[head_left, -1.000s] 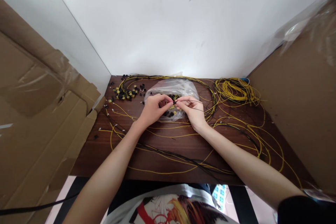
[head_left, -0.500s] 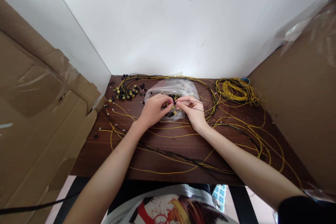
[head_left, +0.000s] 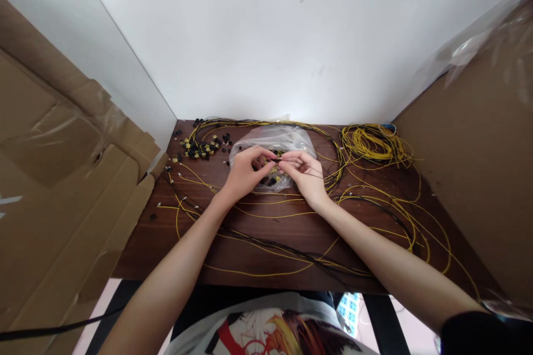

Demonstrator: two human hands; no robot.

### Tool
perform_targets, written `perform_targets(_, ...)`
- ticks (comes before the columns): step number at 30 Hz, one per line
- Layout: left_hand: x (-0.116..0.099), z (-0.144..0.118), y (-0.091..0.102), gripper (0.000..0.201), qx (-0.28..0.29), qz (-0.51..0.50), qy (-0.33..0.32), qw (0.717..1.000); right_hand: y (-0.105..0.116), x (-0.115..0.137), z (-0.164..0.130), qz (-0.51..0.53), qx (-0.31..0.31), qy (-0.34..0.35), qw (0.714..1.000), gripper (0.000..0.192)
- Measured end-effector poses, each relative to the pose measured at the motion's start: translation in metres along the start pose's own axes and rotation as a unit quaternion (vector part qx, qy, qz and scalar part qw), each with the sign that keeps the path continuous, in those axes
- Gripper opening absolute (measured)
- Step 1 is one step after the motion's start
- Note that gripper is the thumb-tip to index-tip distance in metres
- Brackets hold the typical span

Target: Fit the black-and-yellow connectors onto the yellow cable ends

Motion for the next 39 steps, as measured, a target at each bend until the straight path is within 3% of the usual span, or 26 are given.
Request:
perform_targets(3, 0.004, 0.001, 0.01, 0.014, -0.059, -0.037, 0.014, 0.997, -0.005, 0.011, -0.004, -0.179, 0.039, 0.087, 0.979, 0.013)
perform_targets(7, 0.014, 0.0, 0.022, 0.015, -0.128, -0.079, 0.05, 0.987, -0.017, 0.023, -0.015, -0.437, 0.099, 0.191, 0.874, 0.005)
perform_targets(10, 0.019, 0.0, 0.027, 0.017, -0.153, -0.116, 0.065, 0.979, -0.019, 0.025, -0.019, -0.522, 0.103, 0.206, 0.821, 0.005)
perform_targets(15, 0.023, -0.001, 0.025, 0.02, -0.16, -0.191, 0.077, 0.965, -0.02, 0.023, -0.019, -0.558, 0.118, 0.209, 0.794, 0.011)
perform_targets(25, 0.029, -0.002, 0.012, 0.025, -0.152, -0.366, 0.138, 0.908, -0.025, 0.018, -0.019, -0.504, 0.159, 0.216, 0.821, 0.012)
perform_targets(30, 0.032, -0.003, 0.01, 0.029, -0.142, -0.35, 0.154, 0.913, -0.025, 0.02, -0.02, -0.459, 0.154, 0.214, 0.848, 0.012)
perform_targets(36, 0.035, -0.003, 0.01, 0.028, -0.123, -0.331, 0.168, 0.92, -0.015, 0.024, -0.014, -0.314, 0.095, 0.178, 0.928, 0.01)
perform_targets(39, 0.033, -0.004, 0.003, 0.028, -0.075, -0.325, 0.183, 0.925, -0.006, 0.023, -0.009, -0.269, 0.04, 0.148, 0.951, 0.008)
Point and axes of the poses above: each hand's wrist, its own z-axis towards the middle knuckle, its own y-axis out of the back of the hand, x = y × z, the point moved 7 cm from there along z, towards the middle knuckle, and after that the axes turned 9 degrees about -z, right-handed, at the moved point
